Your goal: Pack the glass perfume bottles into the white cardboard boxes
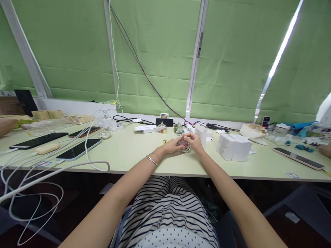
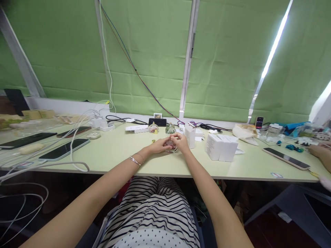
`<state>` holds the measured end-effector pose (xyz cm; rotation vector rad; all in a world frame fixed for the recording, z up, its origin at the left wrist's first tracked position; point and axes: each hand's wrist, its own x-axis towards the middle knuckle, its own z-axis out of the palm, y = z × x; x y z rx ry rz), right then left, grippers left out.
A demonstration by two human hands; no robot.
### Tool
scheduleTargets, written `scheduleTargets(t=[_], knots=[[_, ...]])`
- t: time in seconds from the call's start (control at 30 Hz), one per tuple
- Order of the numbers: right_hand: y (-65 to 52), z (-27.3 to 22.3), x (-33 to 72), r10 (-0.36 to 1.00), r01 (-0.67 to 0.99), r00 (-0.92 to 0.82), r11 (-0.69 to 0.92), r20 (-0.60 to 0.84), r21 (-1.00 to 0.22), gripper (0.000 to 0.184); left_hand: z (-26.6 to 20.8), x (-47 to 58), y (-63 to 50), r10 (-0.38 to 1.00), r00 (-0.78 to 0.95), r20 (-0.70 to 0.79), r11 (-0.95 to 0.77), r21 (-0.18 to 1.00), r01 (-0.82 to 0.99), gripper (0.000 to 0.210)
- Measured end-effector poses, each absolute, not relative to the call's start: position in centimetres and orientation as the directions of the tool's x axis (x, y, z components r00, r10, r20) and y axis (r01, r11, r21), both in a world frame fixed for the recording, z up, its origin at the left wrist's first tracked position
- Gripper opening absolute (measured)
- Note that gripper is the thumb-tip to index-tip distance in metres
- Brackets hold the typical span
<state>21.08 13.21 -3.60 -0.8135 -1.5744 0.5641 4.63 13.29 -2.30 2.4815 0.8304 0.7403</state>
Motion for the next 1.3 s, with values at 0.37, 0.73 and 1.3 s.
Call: scheduleTargets(t=[0.37,0.73,1.3], knots=[[12.78,-3.21,21.11,0.754,0.205,-0.039,0.648,0.656,-0.733,0.020,-2.28,4.77,13.23,0.649,0.679,0.343,-0.730,0.532,0.429,0.050],[13.28,-3.55,21.08,0.786,0.146,-0.041,0.615,0.617,-0.775,0.024,-2.42,4.68,13.49,0.644,0.683,0.345,-0.739,0.512,0.438,0.052],[13.57,-3.54,21.30,0.768,0.199,-0.030,0.632,0.640,-0.749,0.021,-2.75,4.65,13.90,0.650,0.678,0.344,-0.741,0.484,0.465,0.047]])
